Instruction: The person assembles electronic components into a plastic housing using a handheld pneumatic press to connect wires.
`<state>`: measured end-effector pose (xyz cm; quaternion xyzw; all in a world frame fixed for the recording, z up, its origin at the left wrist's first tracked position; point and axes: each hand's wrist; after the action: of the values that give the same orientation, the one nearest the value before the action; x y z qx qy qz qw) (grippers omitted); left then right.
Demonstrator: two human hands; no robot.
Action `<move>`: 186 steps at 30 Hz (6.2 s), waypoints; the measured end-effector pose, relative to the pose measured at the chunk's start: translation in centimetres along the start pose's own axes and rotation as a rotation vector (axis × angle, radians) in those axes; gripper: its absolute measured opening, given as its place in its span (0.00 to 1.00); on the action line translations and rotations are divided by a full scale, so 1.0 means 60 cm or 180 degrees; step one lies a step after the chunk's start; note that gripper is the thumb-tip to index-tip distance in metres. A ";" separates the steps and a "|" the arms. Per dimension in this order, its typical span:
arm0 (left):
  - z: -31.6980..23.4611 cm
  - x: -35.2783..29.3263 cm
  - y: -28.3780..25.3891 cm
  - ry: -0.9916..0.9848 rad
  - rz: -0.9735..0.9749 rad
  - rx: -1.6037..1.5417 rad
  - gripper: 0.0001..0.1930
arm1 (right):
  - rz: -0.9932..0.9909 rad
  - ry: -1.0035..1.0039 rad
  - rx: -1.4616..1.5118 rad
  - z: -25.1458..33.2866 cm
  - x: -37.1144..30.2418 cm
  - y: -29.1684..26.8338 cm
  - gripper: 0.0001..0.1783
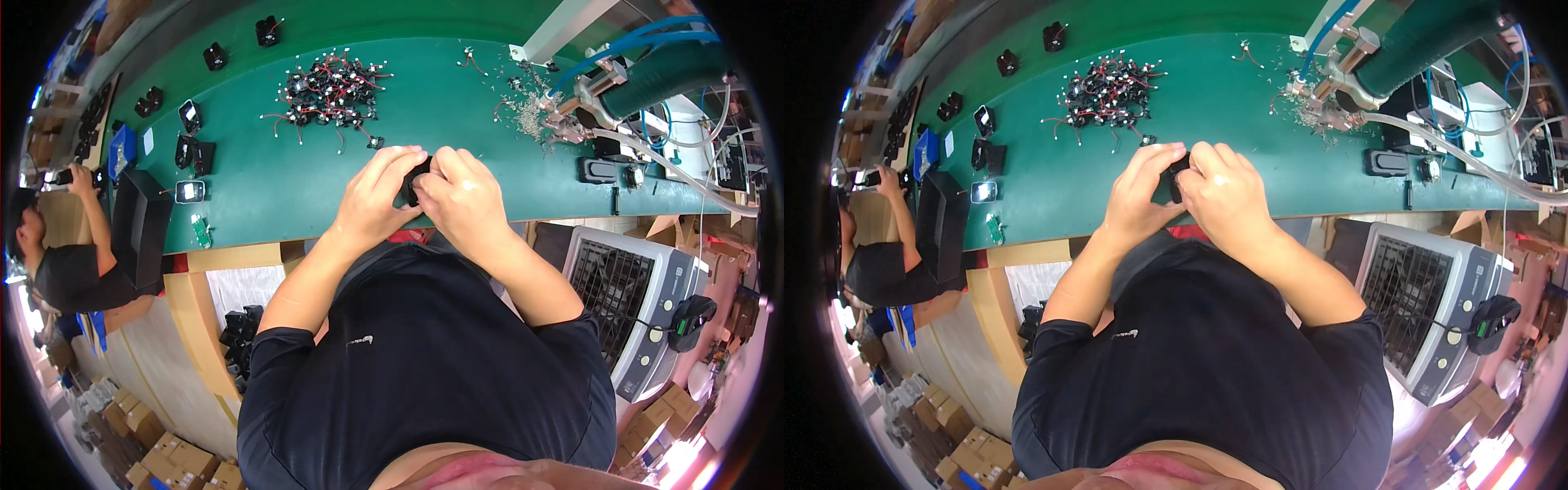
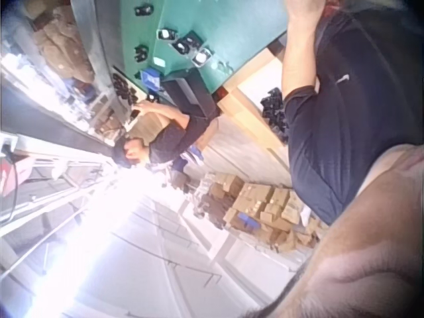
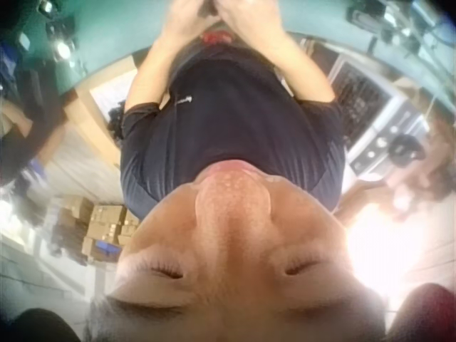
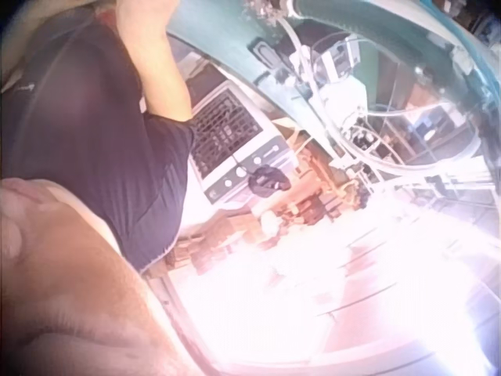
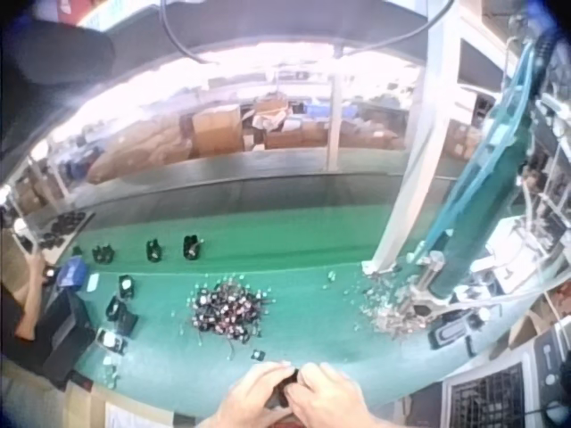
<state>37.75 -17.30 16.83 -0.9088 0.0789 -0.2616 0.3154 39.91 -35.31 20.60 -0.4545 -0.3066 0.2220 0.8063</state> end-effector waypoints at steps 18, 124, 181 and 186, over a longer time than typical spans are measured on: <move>0.034 0.045 0.051 -0.0439 0.0348 -0.0667 0.42 | -0.2761 -0.0240 0.0153 -0.044 0.228 -0.300 0.24; -0.036 0.249 0.075 -0.0319 0.1039 -0.2184 0.10 | -0.1708 -0.0809 0.4320 -0.106 0.115 -0.328 0.53; -0.031 0.207 0.147 -0.0548 0.0711 -0.4443 0.18 | -0.1791 -0.0925 0.4229 -0.109 0.098 -0.315 0.57; -0.019 0.207 0.131 -0.0449 0.0583 -0.4174 0.14 | -0.1595 -0.0992 0.4324 -0.100 0.106 -0.308 0.57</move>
<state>47.91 -27.96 18.03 -0.9170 0.2777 -0.0714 -0.2774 50.10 -43.87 36.15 0.2649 -0.3071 0.2341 0.8836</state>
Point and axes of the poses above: each hand's wrist, its own x-axis towards the middle knuckle, its own y-axis out of the palm, z = x × y, and after that the axes turned 8 degrees about z, right-handed
